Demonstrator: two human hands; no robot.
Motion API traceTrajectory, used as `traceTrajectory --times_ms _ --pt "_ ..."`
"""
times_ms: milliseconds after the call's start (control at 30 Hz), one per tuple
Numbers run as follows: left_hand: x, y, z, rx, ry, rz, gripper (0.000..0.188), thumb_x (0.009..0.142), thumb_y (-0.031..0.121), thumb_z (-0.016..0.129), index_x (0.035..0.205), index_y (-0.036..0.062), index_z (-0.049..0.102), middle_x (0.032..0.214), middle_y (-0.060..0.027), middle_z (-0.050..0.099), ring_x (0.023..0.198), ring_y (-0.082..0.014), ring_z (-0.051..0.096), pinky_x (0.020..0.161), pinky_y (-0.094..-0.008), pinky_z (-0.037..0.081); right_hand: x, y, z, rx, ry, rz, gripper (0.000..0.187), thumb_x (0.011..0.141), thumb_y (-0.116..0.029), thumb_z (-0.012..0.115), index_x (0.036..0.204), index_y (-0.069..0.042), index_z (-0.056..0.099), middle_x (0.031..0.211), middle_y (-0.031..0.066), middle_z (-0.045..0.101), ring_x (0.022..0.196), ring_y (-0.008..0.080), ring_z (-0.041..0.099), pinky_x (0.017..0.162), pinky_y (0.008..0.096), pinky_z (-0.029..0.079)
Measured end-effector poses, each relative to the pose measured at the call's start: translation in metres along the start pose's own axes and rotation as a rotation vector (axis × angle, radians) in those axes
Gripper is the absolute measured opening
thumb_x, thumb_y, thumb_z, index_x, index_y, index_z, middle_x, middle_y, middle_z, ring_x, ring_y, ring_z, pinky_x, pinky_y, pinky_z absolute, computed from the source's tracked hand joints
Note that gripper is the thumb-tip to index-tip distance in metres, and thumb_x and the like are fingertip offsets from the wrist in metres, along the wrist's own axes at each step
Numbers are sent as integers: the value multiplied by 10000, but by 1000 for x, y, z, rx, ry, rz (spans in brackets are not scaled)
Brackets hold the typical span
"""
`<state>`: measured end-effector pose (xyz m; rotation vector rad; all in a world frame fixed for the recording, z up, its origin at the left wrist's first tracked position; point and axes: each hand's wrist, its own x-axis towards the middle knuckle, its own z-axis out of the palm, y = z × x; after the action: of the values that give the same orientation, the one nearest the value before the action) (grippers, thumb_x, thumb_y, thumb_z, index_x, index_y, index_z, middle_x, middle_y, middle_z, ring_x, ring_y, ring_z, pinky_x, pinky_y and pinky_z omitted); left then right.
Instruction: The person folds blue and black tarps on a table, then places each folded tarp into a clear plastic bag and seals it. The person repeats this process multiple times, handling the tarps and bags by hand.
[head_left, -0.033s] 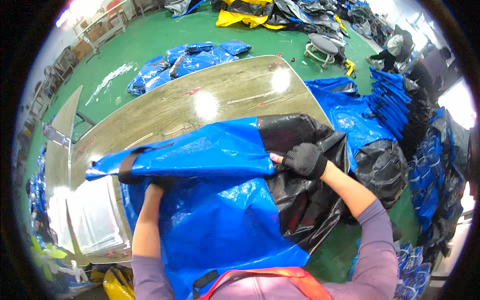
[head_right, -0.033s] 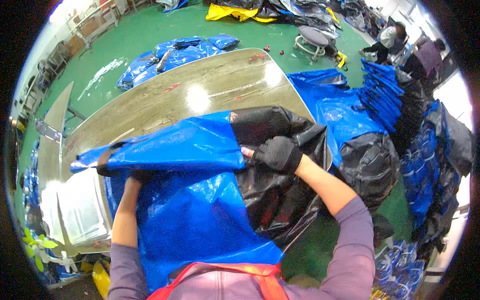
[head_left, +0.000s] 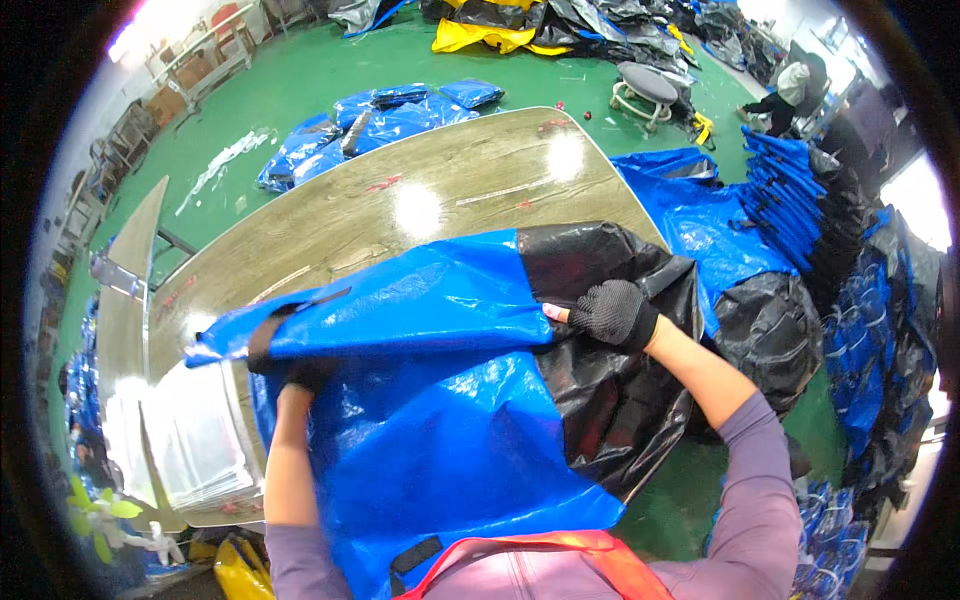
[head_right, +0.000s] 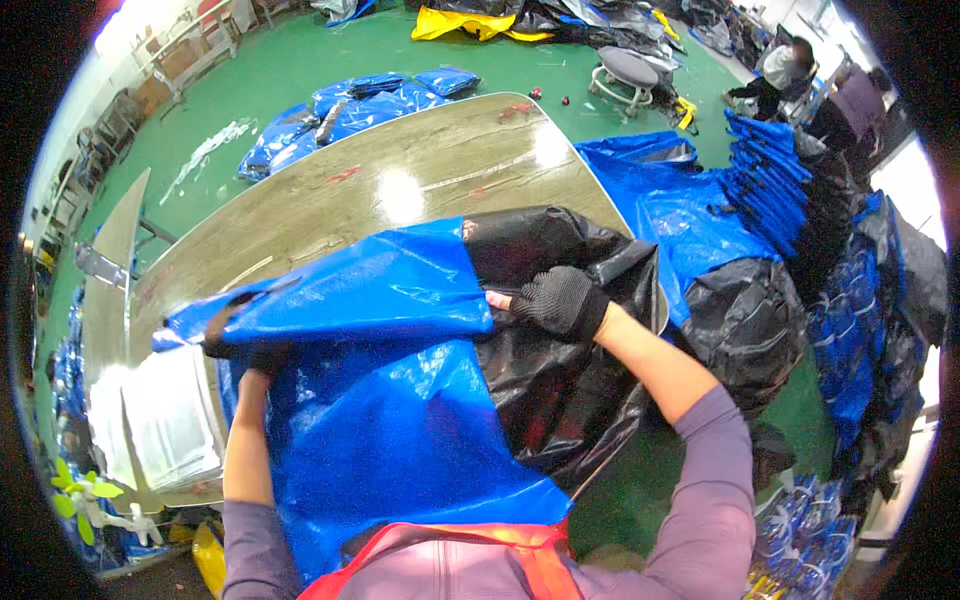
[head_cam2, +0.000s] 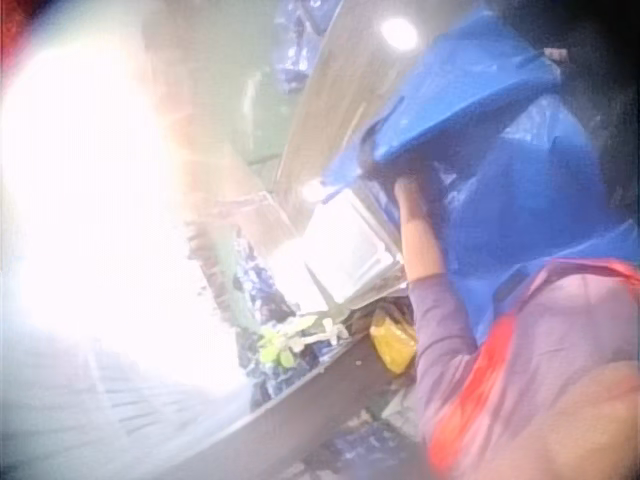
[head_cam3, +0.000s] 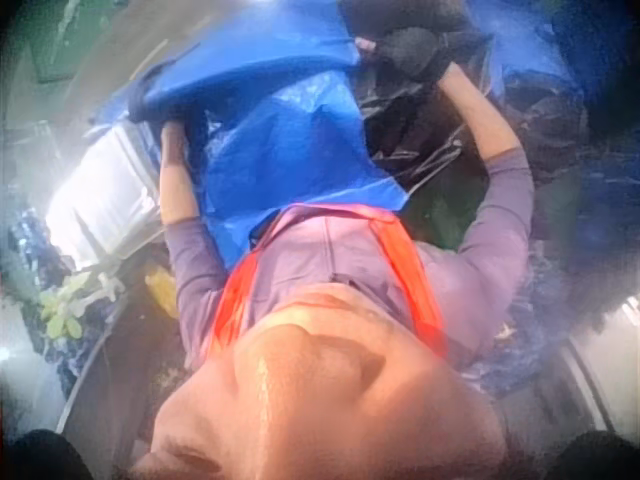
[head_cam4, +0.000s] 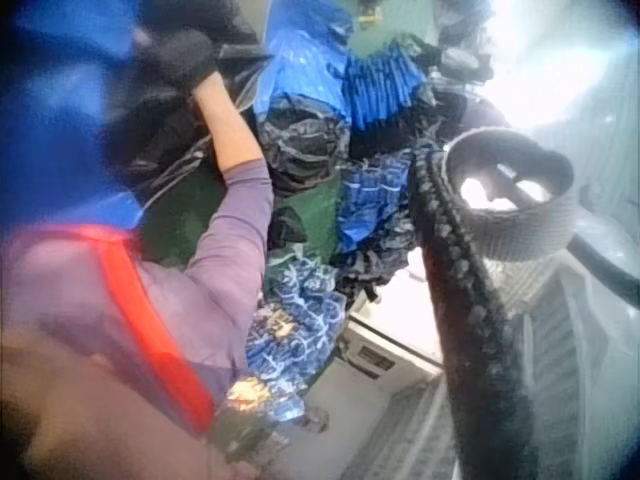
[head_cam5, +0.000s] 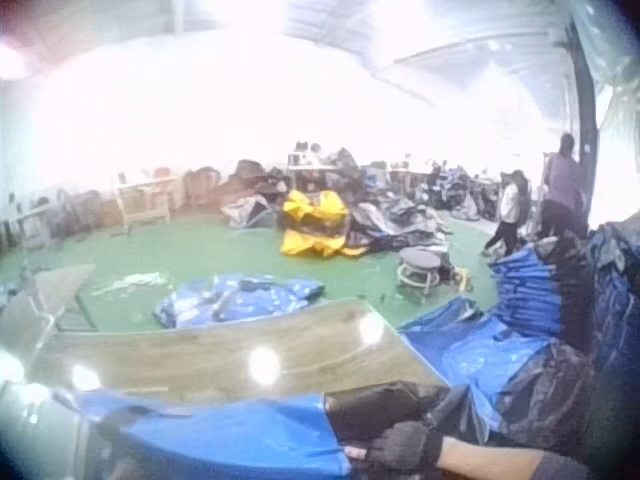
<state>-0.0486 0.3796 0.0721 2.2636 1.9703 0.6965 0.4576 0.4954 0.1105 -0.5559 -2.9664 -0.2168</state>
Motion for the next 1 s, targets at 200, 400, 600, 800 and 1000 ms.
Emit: traceTrajectory --times_ms 200,400,600,800,1000 --pt "-46 -92 -181 -305 774 -434 348 1004 170 415 1281 -16 512 1209 -162 608 1110 -284 585 982 -369 443 54 -15 -49 -22 -683 65 451 884 -272 518 1312 -412 508 773 106 675 722 312 677 589 454 525" --pt "41 80 -47 278 -286 295 626 865 464 575 1398 166 434 1463 -183 383 1374 -365 325 1122 -486 262 74 -8 -75 43 -374 290 569 806 -496 598 1236 -126 562 1146 175 633 969 363 639 830 477 493" --pt "3 125 -20 368 -540 51 710 791 591 570 1417 283 440 1565 -109 223 1415 -397 231 1105 -579 227 16 14 9 59 -211 410 802 849 -540 554 1482 -126 288 1507 199 301 1408 356 260 1155 519 103" --pt "78 199 28 -91 -147 385 751 797 575 588 1410 165 447 1453 -171 408 1380 -393 306 1129 -517 230 4 24 20 -42 -119 294 769 849 -519 571 1471 -141 323 1503 190 317 1413 342 261 1132 597 56" --pt "45 210 128 174 -83 457 910 707 721 554 1459 245 366 1537 -136 276 1435 -400 163 1095 -659 68 5 27 1 -2 -220 601 697 897 -498 496 1490 -205 276 1542 89 276 1417 390 218 1116 603 176"
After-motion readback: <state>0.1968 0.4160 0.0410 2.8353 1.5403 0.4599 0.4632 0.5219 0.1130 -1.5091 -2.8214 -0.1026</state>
